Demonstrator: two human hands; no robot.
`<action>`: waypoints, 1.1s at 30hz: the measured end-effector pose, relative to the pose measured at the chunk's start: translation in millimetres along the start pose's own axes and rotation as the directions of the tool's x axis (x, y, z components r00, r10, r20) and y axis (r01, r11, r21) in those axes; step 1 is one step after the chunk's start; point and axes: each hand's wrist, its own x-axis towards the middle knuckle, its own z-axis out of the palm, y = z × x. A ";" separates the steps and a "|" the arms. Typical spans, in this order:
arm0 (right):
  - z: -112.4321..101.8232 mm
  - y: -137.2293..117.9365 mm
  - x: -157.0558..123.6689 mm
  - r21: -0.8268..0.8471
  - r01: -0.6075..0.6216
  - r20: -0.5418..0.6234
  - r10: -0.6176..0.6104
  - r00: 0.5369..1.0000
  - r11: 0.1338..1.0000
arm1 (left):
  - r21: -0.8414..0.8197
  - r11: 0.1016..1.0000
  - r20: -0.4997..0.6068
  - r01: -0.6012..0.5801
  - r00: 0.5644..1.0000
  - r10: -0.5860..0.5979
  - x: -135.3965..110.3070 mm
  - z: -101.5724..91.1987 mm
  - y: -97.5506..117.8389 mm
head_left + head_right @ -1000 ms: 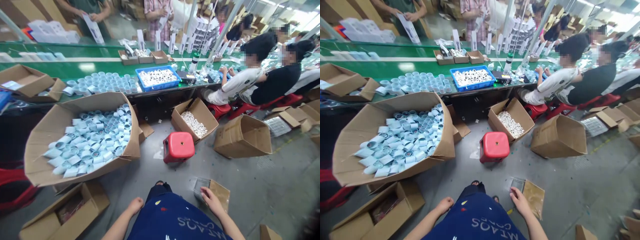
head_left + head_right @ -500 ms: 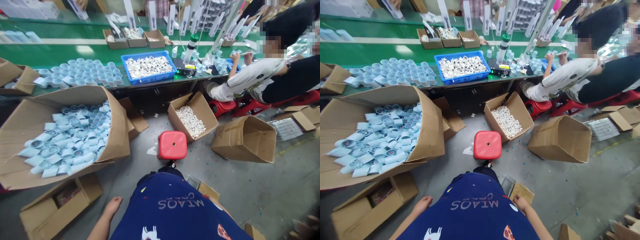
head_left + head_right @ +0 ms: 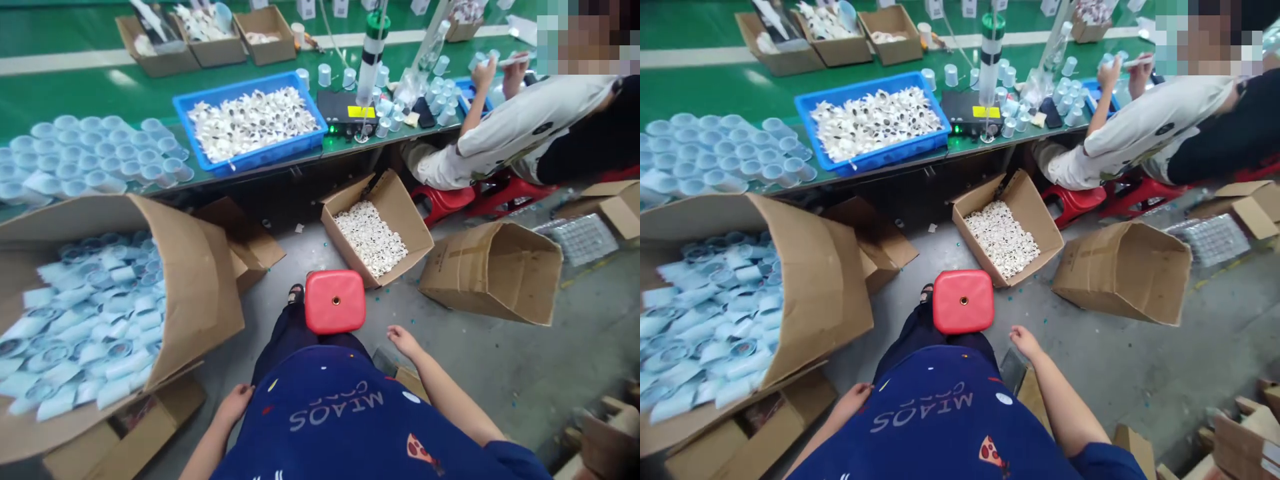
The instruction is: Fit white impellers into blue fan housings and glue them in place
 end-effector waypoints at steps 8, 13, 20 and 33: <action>87.5 -31.6 -41.4 0.014 -0.225 0.111 0.222 0.969 0.974 | -0.045 0.993 0.149 -0.108 0.982 0.114 132.8 -91.2 60.5; 123.7 -70.9 -22.8 0.023 -0.277 0.181 0.269 0.946 0.961 | -0.122 0.972 0.181 -0.202 0.958 0.221 196.2 -104.3 112.7; 131.6 -118.7 77.0 0.181 -0.141 0.083 0.127 0.988 0.973 | -0.112 0.967 0.255 -0.227 0.934 0.249 188.1 -55.0 115.5; 120.4 -18.6 235.7 0.445 -0.163 0.077 0.144 0.987 0.881 | -0.328 0.943 0.206 -0.053 0.970 0.127 274.3 106.4 169.0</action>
